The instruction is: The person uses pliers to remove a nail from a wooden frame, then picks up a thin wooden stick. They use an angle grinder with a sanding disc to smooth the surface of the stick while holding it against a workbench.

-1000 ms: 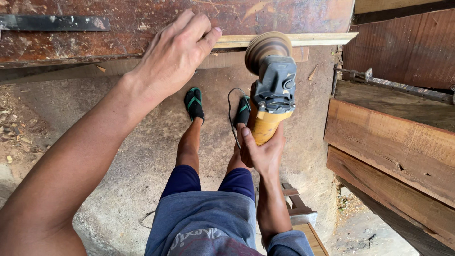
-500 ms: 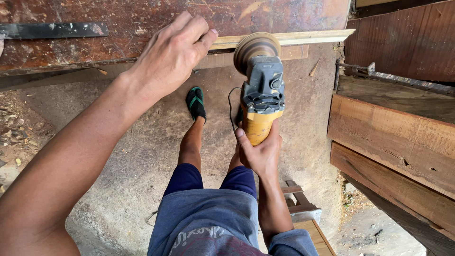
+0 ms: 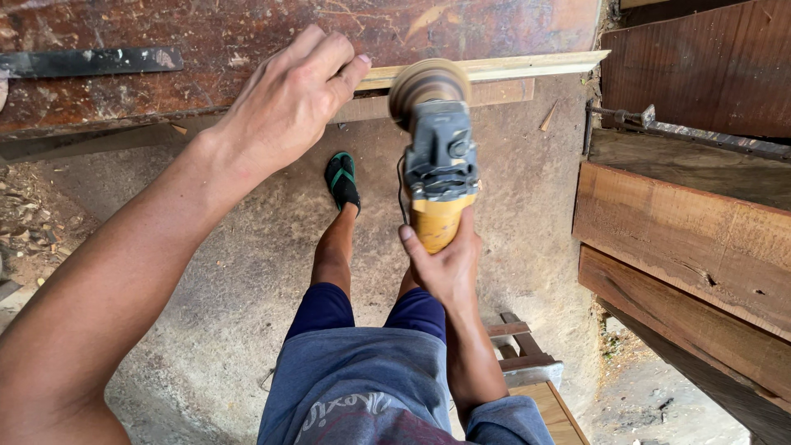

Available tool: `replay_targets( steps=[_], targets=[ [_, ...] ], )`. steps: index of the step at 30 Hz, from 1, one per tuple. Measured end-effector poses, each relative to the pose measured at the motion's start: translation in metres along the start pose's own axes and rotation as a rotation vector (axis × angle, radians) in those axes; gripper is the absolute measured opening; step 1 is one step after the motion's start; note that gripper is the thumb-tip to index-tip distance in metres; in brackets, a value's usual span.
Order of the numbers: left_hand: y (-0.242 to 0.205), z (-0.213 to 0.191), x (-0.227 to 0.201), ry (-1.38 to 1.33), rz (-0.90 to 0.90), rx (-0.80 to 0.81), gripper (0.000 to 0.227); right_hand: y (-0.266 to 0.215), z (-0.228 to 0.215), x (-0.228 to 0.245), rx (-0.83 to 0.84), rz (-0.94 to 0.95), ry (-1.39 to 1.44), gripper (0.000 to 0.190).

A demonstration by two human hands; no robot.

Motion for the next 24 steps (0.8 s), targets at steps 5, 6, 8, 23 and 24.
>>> replay_targets(
  steps=[5,6,8,23,24],
  targets=[
    [-0.002,-0.002,0.0,0.014,0.02,-0.025,0.038,-0.002,-0.007,-0.003,-0.01,0.031,0.056,0.062],
    [-0.001,-0.001,-0.001,0.013,0.017,-0.016,0.038,-0.002,-0.009,-0.004,-0.012,0.045,0.075,0.062],
    [0.001,0.0,-0.001,0.017,0.011,-0.002,0.037,-0.001,-0.007,-0.004,0.004,0.082,0.078,0.063],
    [0.002,0.005,0.002,-0.015,-0.017,0.025,0.034,-0.005,-0.031,-0.009,-0.063,0.025,0.116,0.06],
    [0.002,0.004,0.002,-0.013,-0.019,0.023,0.034,-0.004,-0.025,-0.009,-0.031,0.035,0.118,0.06]
  ],
)
Point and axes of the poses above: each hand's wrist, its own y-axis towards the middle knuckle, its own z-axis out of the palm, x = y × z, the point moved 8 cm from there along y, towards the middle knuckle, and after that the axes turned 13 degrees about x, right-handed, at the moved point
